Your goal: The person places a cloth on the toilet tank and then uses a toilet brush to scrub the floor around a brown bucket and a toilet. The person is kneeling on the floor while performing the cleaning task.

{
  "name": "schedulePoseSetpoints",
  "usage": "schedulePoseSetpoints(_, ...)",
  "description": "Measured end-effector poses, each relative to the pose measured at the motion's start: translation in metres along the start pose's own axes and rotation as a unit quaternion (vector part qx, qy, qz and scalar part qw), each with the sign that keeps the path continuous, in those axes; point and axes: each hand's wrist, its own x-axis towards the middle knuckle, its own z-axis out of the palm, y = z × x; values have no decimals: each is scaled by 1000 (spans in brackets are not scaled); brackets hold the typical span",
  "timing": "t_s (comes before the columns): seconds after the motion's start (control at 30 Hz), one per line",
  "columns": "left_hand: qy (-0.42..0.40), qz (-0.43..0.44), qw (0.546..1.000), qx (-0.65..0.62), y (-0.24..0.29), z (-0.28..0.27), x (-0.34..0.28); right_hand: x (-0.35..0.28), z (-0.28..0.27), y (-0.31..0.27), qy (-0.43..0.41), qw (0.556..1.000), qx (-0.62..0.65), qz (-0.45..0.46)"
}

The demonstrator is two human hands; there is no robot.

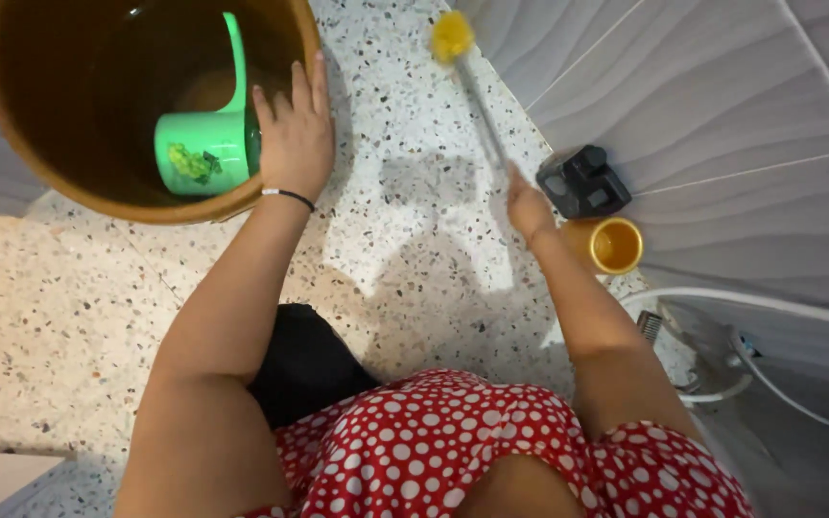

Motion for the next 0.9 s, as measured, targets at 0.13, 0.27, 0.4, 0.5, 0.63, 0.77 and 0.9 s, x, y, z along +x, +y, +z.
schedulePoseSetpoints(0.13, -42, 4, 999, 18, -1, -1, 2, -61, -45, -76, -149, 981, -118, -49)
schedulePoseSetpoints(0.27, -23, 11, 999, -26, -2, -8, 0, -60, -23, 3, -104, 989, -81, 65)
schedulePoseSetpoints(0.4, -49, 19, 998, -45, -7, -8, 2, -113, -28, 7, -51, 996, -55, 39)
schedulePoseSetpoints(0.5, -60, 30, 995, -74, -9, -15, 3, -140, -32, 52, -31, 978, -202, -43)
schedulePoseSetpoints(0.63, -61, 36, 990, -120, -12, -21, 2, -145, -60, 56, -54, 988, -96, 110)
schedulePoseSetpoints(0.77, -79, 35, 986, -140, -16, -25, 3, -176, -78, -10, -195, 969, -104, 112)
schedulePoseSetpoints(0.9, -87, 31, 985, -146, -18, -30, 2, -162, -45, 43, -131, 980, -132, 73)
